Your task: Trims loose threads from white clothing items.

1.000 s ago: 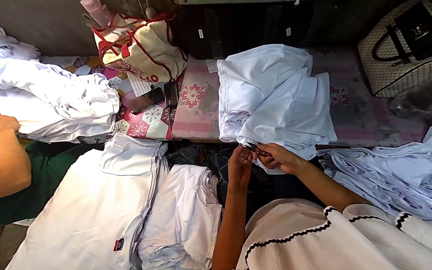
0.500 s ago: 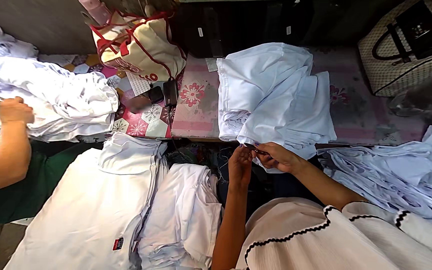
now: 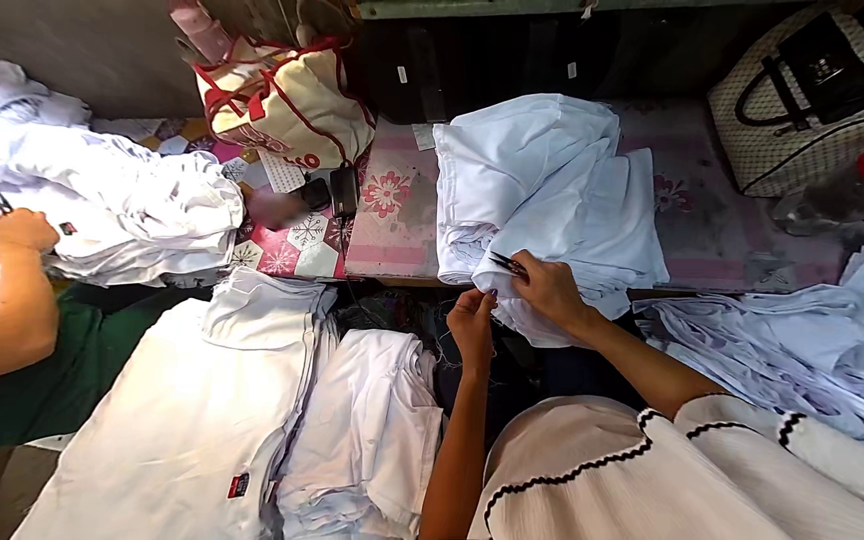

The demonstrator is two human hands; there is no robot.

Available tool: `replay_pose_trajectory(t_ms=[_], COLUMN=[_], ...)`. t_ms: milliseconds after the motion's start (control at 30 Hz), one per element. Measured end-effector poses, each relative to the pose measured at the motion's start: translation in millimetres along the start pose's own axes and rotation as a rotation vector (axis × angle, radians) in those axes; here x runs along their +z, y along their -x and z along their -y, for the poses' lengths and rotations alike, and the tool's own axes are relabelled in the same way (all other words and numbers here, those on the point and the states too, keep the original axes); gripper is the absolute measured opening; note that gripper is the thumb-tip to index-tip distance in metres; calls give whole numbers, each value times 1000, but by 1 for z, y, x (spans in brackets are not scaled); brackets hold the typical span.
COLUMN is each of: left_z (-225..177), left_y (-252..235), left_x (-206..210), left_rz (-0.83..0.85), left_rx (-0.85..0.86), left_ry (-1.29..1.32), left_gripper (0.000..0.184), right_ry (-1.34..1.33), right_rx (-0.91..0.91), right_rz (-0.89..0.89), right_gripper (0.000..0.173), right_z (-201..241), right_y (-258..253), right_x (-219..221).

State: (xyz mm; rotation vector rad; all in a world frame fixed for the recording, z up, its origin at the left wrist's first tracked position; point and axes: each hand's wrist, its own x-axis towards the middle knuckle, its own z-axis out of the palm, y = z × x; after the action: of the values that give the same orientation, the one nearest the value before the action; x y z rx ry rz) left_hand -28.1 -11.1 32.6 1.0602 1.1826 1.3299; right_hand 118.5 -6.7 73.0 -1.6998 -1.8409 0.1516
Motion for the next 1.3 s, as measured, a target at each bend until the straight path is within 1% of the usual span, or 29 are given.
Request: replay_pose_trajectory(t_ms=[67, 133, 167, 200, 233, 300, 333, 400, 433, 467, 500, 533, 600, 633, 700, 767, 833, 933, 967, 1000, 1067, 1200, 1300], left_z=[9, 14, 19, 24, 32, 42, 44, 41, 39, 38, 39, 41, 45, 46, 44, 40, 35, 30, 32, 36, 38, 33, 32], left_y=[2, 5, 7, 9, 12, 14, 14, 14, 14, 13, 12, 11, 9, 8, 9, 10, 13, 13, 13, 12, 9, 11, 13], left_x=[-2, -1, 2, 5, 6, 7, 7, 3, 1, 1, 1, 1, 3, 4, 3, 2, 3, 4, 5, 7, 8, 8, 8], left_rz=[-7, 22, 42, 64, 83, 92, 78, 56, 73, 94, 106, 98, 42, 29, 31, 37, 57, 102, 90, 67, 49, 72, 95], left_rx=[282, 516, 581, 611, 621, 605, 590, 565, 555, 545, 545, 561, 615, 622, 592, 563, 530, 534, 566, 601, 622, 548, 476], left_ry=[-271, -488, -557, -607, -640, -662, -654, -630, -610, -594, -588, -596, -614, -622, -640, -637, -605, -633, -662, -683, -677, -587, -540], left_gripper=[11, 11, 12, 13, 12, 12, 12, 17, 25, 32, 35, 33, 16, 12, 11, 10, 11, 25, 23, 15, 8, 6, 7], right_ry=[-42, 8, 57, 116, 178, 169, 135, 33, -72, -215, -401, -593, -872, -947, -1015, -1014, -985, -966, -961, -956, -943, -942, -956], right_rx=[-128, -281, -333, -336, -272, 7, 124, 291, 344, 379, 430, 497, 637, 691, 786, 848, 880, 883, 885, 885, 890, 903, 900], right_rz=[-165, -302, -319, -278, -166, 139, 230, 335, 357, 374, 418, 481, 618, 658, 695, 679, 676, 678, 676, 672, 675, 712, 707], right_gripper=[14, 10, 11, 13, 16, 25, 27, 43, 44, 41, 39, 39, 39, 40, 42, 43, 44, 44, 44, 44, 45, 44, 42], right_z=[-8, -30, -46, -62, -77, -90, -86, -62, -47, -34, -22, -11, 1, 2, -2, -7, -10, -11, -10, -9, -9, -9, -7], right_y=[11, 25, 33, 41, 51, 63, 62, 54, 52, 50, 47, 44, 37, 35, 34, 32, 32, 29, 29, 29, 28, 28, 26], right_x=[-19, -39, -46, -52, -56, -66, -74, -94, -101, -104, -102, -97, -80, -69, -49, -37, -33, -35, -36, -36, -36, -34, -29])
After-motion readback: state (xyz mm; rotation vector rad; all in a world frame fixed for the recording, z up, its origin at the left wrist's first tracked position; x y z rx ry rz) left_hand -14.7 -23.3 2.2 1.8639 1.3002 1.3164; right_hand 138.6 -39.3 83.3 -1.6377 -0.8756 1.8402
